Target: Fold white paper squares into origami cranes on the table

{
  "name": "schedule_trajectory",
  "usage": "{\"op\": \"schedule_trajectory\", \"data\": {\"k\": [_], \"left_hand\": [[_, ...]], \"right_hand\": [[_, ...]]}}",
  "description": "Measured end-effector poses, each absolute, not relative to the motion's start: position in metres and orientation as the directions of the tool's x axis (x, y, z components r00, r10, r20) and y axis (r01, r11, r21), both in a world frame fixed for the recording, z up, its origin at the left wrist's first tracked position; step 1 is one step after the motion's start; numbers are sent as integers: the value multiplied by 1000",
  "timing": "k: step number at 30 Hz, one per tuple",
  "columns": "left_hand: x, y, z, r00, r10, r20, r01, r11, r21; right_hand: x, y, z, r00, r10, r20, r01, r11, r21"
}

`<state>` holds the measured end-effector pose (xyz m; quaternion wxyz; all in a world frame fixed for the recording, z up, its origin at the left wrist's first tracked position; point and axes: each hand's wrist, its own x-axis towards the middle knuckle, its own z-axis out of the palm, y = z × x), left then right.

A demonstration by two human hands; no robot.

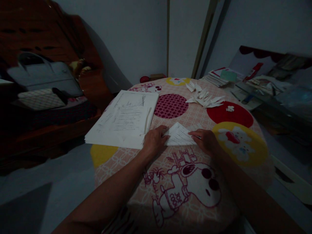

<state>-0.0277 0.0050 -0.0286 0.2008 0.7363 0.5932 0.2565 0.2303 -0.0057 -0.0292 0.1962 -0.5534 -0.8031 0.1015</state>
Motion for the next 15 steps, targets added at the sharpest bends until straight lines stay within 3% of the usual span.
{"op": "schedule_trajectory", "data": {"k": [6, 15], "left_hand": [[-27, 7, -29, 155, 973, 173, 763, -230, 605], [-21, 6, -12, 128, 992, 6, 869, -115, 482]], "right_hand": [[230, -4, -27, -299, 936, 187, 837, 352, -420], [229, -3, -27, -294, 933, 206, 829, 357, -431]]}}
